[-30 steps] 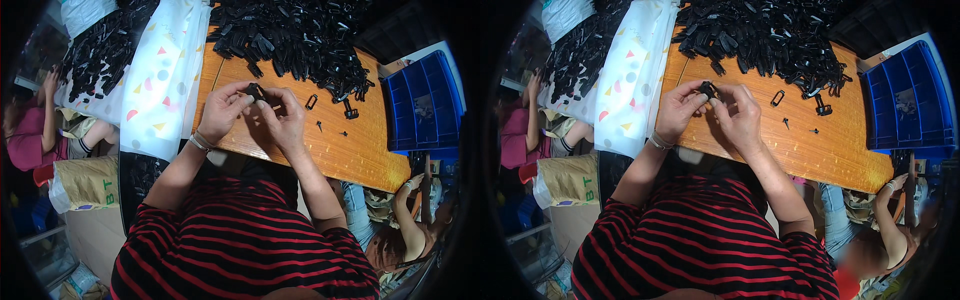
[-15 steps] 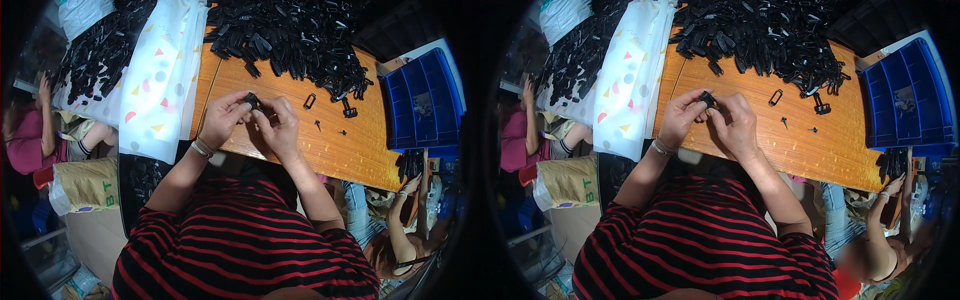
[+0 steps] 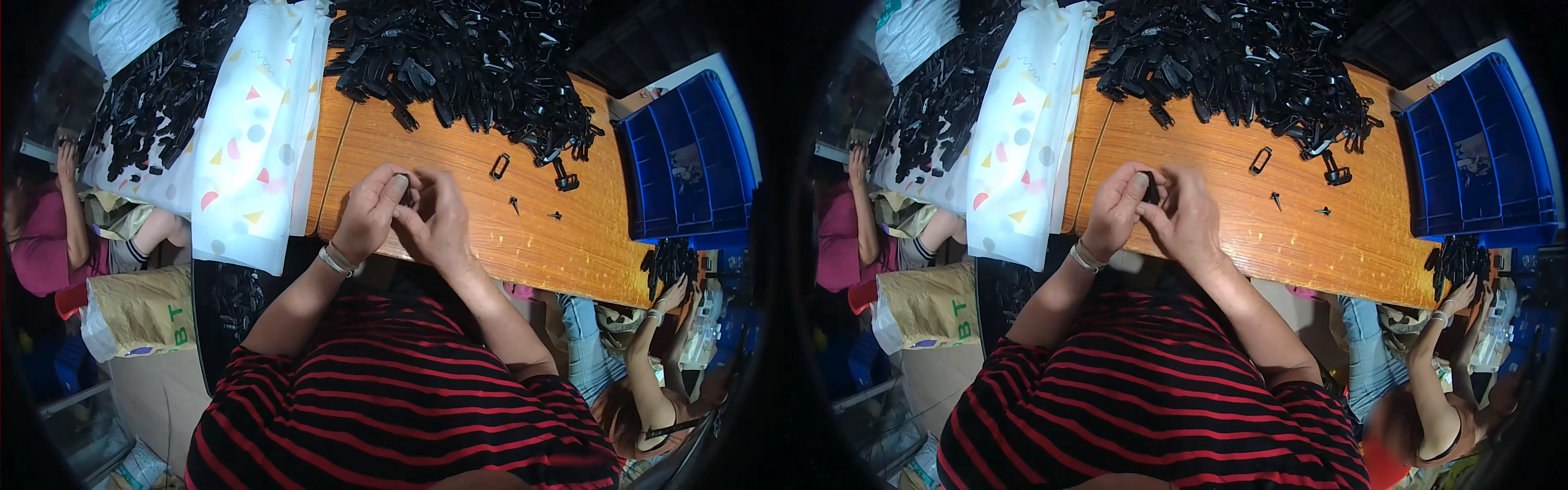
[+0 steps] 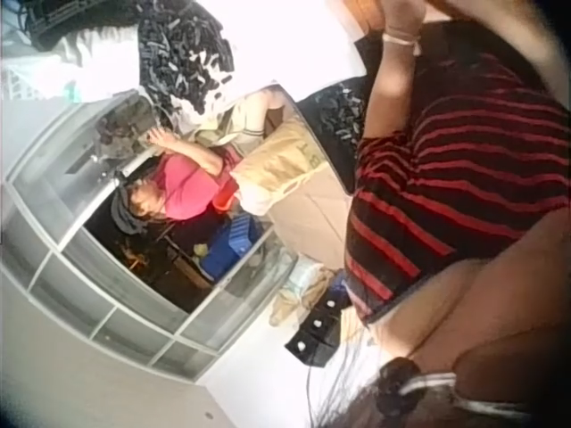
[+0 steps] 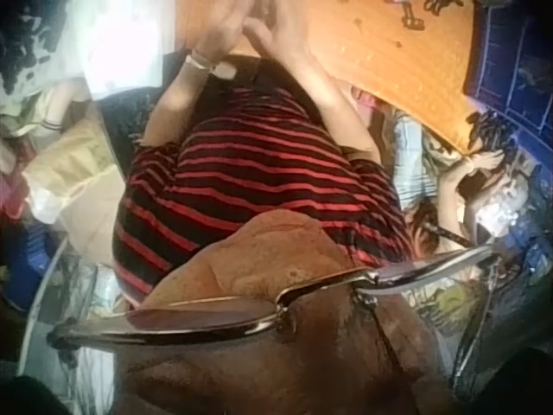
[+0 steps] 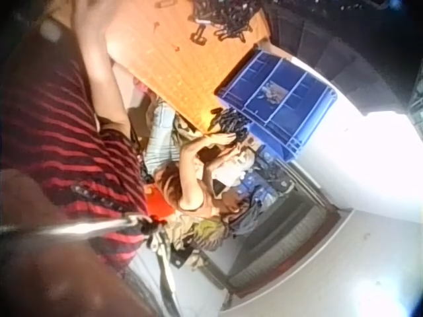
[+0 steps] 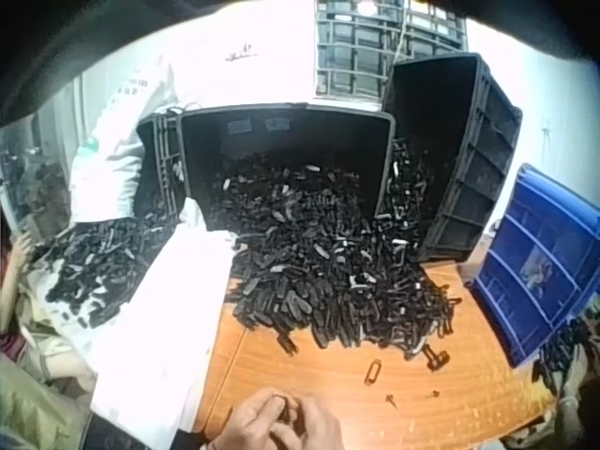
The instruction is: Assembling small black plastic components by hand.
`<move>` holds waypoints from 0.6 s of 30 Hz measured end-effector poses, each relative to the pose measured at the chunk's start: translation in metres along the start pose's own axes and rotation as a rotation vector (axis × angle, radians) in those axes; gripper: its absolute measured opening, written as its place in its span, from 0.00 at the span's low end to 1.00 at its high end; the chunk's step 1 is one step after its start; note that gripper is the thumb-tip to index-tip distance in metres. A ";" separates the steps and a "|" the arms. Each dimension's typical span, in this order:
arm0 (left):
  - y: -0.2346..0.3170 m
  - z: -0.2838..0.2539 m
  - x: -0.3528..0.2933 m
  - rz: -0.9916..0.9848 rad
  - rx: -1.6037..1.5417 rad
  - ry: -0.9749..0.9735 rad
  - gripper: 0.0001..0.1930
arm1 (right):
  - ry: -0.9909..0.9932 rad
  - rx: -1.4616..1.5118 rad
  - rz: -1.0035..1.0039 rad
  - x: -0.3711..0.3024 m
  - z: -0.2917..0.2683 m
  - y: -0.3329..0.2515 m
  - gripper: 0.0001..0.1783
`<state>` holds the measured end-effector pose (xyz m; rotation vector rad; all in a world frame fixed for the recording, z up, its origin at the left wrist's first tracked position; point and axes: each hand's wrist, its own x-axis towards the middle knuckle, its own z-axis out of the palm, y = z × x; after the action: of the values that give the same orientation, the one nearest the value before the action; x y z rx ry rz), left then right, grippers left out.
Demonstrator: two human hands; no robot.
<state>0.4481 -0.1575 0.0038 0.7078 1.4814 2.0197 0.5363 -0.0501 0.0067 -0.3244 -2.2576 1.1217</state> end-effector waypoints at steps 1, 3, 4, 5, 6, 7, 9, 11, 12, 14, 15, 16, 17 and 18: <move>0.000 -0.002 0.002 -0.006 0.038 -0.061 0.12 | -0.068 0.049 -0.005 -0.003 0.003 0.001 0.25; -0.002 -0.005 0.006 -0.005 0.086 -0.171 0.15 | -0.087 0.111 0.048 -0.004 0.003 -0.001 0.24; -0.001 -0.005 0.007 -0.011 0.085 -0.180 0.15 | -0.109 0.176 0.107 -0.007 0.003 -0.001 0.22; 0.001 -0.003 0.008 -0.023 0.081 -0.178 0.15 | -0.062 0.173 0.041 -0.007 0.006 0.003 0.21; 0.002 -0.001 0.009 -0.036 0.076 -0.177 0.16 | -0.053 0.168 0.050 -0.006 0.007 0.004 0.21; -0.001 -0.001 0.010 -0.041 0.073 -0.187 0.16 | -0.036 0.181 0.051 -0.004 0.007 0.004 0.22; -0.007 -0.001 0.012 -0.049 0.072 -0.150 0.15 | -0.010 0.187 0.058 -0.002 -0.001 0.004 0.23; -0.006 -0.002 0.019 -0.110 0.034 -0.149 0.15 | -0.226 0.171 0.191 0.004 -0.018 0.004 0.21; -0.004 -0.003 0.024 -0.170 -0.001 -0.139 0.15 | -0.228 0.119 0.138 0.008 -0.028 0.011 0.20; 0.000 -0.009 0.043 -0.111 0.253 -0.102 0.17 | -0.200 -0.099 0.020 0.019 -0.060 0.020 0.12; -0.001 -0.013 0.055 -0.155 0.297 -0.019 0.16 | -0.106 -0.233 -0.157 0.026 -0.073 0.038 0.10; -0.002 -0.015 0.066 -0.199 0.339 0.062 0.14 | -0.073 -0.383 -0.099 0.030 -0.087 0.046 0.09; -0.002 -0.018 0.076 -0.195 0.342 0.070 0.14 | -0.078 -0.521 -0.050 0.036 -0.098 0.045 0.09; -0.002 -0.019 0.085 -0.010 0.624 0.117 0.13 | -0.111 -0.622 -0.050 0.041 -0.105 0.049 0.10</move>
<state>0.3738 -0.1120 0.0054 0.8212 2.2111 1.6015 0.5650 0.0663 0.0340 -0.4524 -2.6574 0.3911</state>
